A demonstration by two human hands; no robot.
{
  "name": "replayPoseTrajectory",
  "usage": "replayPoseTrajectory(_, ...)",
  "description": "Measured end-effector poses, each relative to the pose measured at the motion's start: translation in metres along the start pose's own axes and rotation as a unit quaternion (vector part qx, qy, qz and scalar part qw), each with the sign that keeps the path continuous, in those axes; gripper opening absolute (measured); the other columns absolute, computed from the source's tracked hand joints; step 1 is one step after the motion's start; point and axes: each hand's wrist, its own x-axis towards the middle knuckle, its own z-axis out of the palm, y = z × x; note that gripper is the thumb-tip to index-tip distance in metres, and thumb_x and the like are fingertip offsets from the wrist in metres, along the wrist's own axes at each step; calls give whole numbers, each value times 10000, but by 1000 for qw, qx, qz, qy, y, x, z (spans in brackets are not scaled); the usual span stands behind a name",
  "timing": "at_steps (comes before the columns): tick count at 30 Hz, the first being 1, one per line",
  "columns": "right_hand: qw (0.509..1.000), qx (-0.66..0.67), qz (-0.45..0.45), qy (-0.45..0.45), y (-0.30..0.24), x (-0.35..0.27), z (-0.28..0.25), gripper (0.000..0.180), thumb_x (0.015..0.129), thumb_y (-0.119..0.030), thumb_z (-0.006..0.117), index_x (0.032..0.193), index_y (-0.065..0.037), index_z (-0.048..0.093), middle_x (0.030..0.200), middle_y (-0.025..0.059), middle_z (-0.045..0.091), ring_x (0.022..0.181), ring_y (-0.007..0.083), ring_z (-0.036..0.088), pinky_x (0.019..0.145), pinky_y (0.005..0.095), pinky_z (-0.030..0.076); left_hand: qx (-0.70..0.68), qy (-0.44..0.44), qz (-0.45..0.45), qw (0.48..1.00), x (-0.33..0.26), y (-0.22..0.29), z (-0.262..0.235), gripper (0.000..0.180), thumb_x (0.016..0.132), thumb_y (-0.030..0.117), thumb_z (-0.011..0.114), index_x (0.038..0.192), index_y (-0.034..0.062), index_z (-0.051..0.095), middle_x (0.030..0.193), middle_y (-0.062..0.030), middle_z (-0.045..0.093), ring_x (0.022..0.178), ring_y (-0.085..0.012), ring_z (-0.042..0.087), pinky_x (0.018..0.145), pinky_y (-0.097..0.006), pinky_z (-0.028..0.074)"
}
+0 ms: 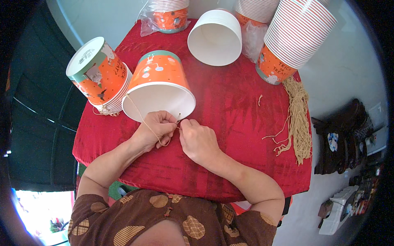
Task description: Threading string through holes in paper buckets to create handles.
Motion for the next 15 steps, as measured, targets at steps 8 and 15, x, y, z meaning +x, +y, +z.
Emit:
replayPoseTrajectory(8, 998, 64, 12, 17, 5, 1, 4, 81, 842, 8, 558, 882, 24, 490, 778, 230, 607, 686, 416, 615, 578, 486, 489, 8, 19, 7, 1000, -2, 3, 0, 82, 845, 24, 599, 896, -18, 551, 622, -59, 550, 395, -106, 482, 303, -224, 327)
replayPoseTrajectory(15, 992, 117, -7, 53, 5, 2, 5, 78, 857, -7, 564, 891, 12, 496, 672, 203, 598, 607, 384, 627, 516, 461, 482, 23, 29, 37, 999, -2, -2, 1, 72, 837, 19, 595, 876, -12, 542, 616, -57, 550, 391, -101, 491, 301, -218, 326)
